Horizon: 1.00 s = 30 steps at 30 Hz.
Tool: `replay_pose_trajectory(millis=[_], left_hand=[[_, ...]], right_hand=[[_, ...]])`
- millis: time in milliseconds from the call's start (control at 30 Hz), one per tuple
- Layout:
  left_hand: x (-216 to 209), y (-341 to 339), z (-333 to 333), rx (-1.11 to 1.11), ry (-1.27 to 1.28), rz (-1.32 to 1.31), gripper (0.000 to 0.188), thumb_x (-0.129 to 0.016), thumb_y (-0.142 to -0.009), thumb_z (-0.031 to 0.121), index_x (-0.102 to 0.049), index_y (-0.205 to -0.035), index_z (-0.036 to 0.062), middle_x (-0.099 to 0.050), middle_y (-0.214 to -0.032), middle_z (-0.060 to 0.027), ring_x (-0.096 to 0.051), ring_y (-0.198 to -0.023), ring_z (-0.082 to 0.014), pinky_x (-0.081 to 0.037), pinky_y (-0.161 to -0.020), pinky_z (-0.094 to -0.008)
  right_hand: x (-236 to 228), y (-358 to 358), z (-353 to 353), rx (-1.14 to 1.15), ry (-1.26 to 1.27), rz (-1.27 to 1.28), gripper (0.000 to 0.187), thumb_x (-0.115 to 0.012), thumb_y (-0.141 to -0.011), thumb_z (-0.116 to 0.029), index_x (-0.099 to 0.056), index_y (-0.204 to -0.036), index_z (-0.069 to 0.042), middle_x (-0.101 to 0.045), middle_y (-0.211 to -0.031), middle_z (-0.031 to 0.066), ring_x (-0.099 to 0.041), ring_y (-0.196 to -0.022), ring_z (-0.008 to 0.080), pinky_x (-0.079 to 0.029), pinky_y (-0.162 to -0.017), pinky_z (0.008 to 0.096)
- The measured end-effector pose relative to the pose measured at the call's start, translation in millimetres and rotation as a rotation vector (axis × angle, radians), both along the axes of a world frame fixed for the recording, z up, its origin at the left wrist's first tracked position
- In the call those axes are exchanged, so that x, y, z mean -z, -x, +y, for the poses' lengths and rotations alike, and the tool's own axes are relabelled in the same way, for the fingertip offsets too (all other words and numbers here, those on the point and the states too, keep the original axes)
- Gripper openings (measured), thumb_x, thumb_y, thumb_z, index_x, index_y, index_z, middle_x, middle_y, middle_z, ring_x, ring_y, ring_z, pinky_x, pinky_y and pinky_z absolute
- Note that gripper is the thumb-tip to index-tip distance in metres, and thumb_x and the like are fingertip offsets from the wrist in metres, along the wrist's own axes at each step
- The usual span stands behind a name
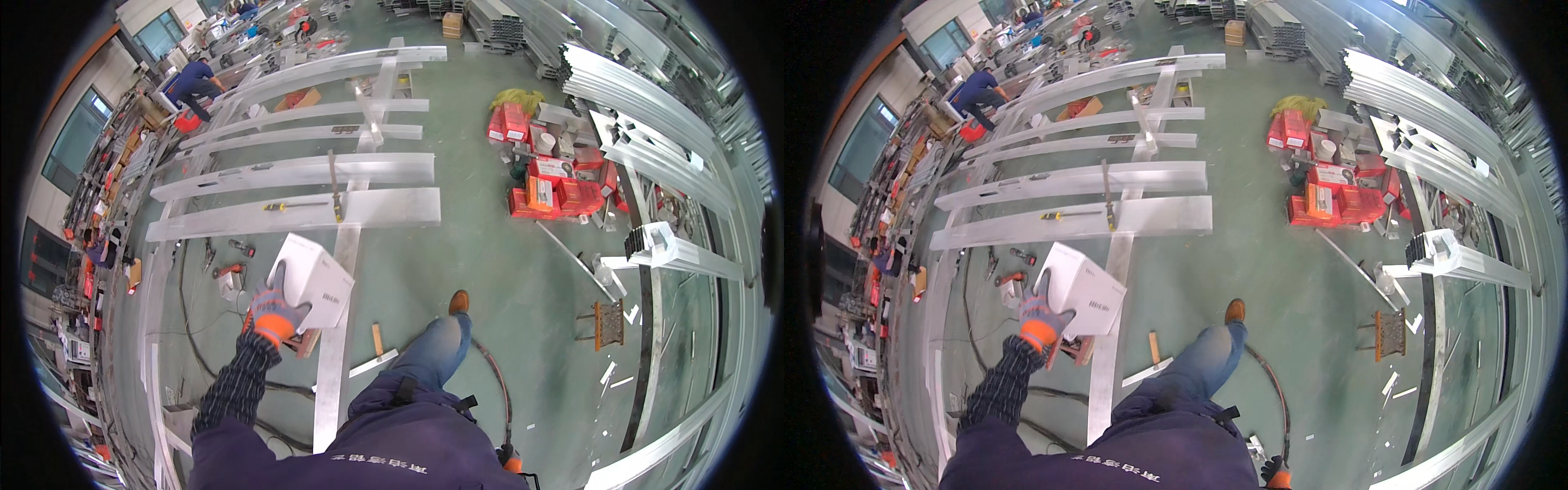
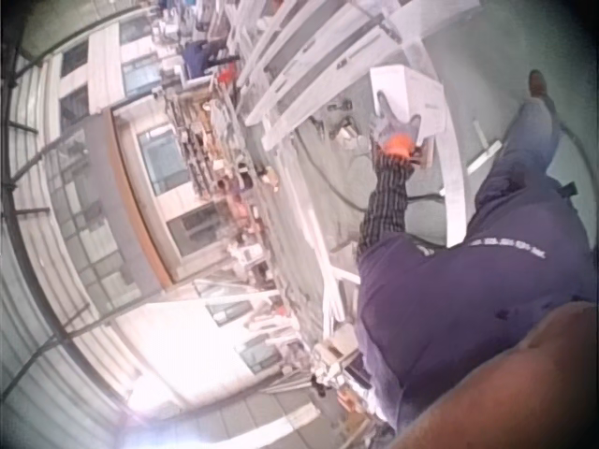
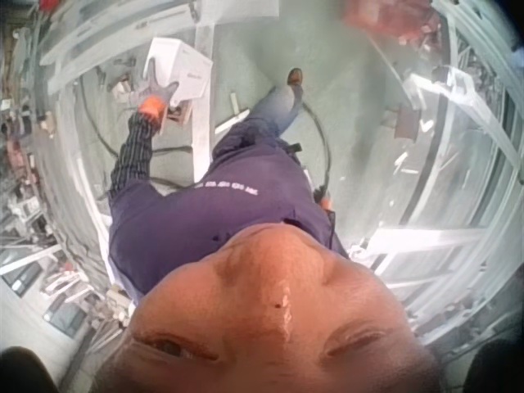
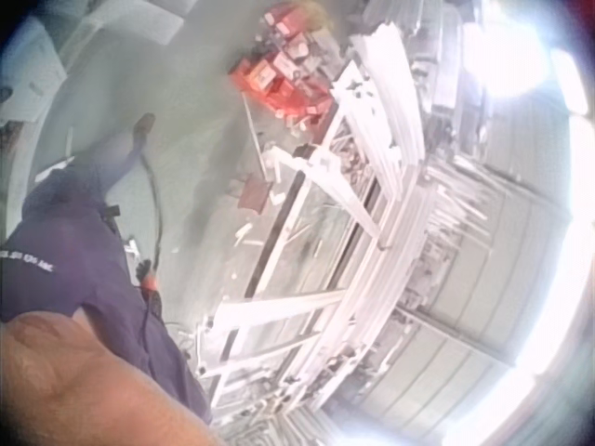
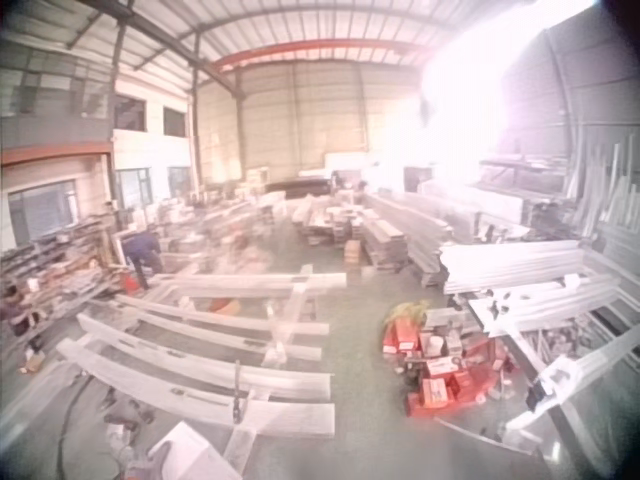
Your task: The person sits on the floor and handles a white document, writing on it with a marker. They then stand, walk through a workshop, and place the document on a table.
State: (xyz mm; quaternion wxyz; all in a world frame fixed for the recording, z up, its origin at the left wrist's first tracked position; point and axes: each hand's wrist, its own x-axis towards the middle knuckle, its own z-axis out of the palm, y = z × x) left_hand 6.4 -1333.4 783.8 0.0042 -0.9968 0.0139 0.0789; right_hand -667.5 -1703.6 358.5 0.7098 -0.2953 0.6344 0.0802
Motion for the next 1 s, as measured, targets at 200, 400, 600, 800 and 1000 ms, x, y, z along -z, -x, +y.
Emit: replay_pose_trajectory(millis=[200,400,600,800,1000], left_hand=[[-18,-43,-67,-0.059,-0.085,0.068,0.108,-0.079,-0.065,0.042,-0.021,-0.154,0.0211,-0.037,-0.141,-0.0298,-0.042,-0.128,-0.0462,-0.039,-0.105,-0.0493],[-48,-127,-142,-0.012,-0.216,0.234,0.104,-0.077,-0.066,0.047,-0.026,-0.153,0.0202,-0.038,-0.143,-0.0318,-0.038,-0.132,-0.0467,-0.033,-0.110,-0.0500],[-108,-177,-203,0.077,0.043,0.259,0.105,-0.080,-0.063,0.046,-0.031,-0.151,0.0155,-0.045,-0.137,-0.0301,-0.041,-0.129,-0.0466,-0.034,-0.108,-0.0504],[-190,-236,-296,0.210,0.338,0.094,0.102,-0.086,-0.058,0.040,-0.041,-0.144,0.0088,-0.053,-0.126,-0.0207,-0.050,-0.114,-0.0429,-0.042,-0.098,-0.0506],[-215,-326,-417,0.293,0.537,-0.077,0.101,-0.087,-0.058,0.038,-0.042,-0.144,0.0087,-0.049,-0.122,-0.0220,-0.051,-0.109,-0.0402,-0.043,-0.095,-0.0486]], right_hand=[[-19,-96,-104,-1.052,0.467,0.142,0.028,-0.057,-0.088,-0.042,-0.052,-0.088,-0.015,-0.053,-0.080,0.0047,-0.048,-0.065,0.0264,-0.038,-0.055,0.0387],[-20,-228,-273,-1.367,0.604,0.020,0.028,-0.054,-0.089,-0.043,-0.051,-0.086,-0.015,-0.051,-0.079,0.0044,-0.048,-0.066,0.0264,-0.037,-0.055,0.0393],[-55,-434,-420,-0.096,-0.251,-0.210,0.018,-0.057,-0.091,-0.029,-0.060,-0.094,-0.011,-0.061,-0.077,0.0070,-0.058,-0.058,0.0271,-0.042,-0.049,0.0374],[-124,-705,-454,-0.376,0.032,-0.280,0.031,-0.055,-0.093,-0.040,-0.058,-0.105,-0.011,-0.060,-0.094,0.0046,-0.060,-0.081,0.0219,-0.047,-0.063,0.0376],[-136,-930,-435,-0.513,-0.478,-0.613,0.079,-0.047,-0.089,-0.070,-0.050,-0.132,-0.004,-0.055,-0.126,0.0153,-0.051,-0.115,0.0338,-0.042,-0.097,0.0492]])
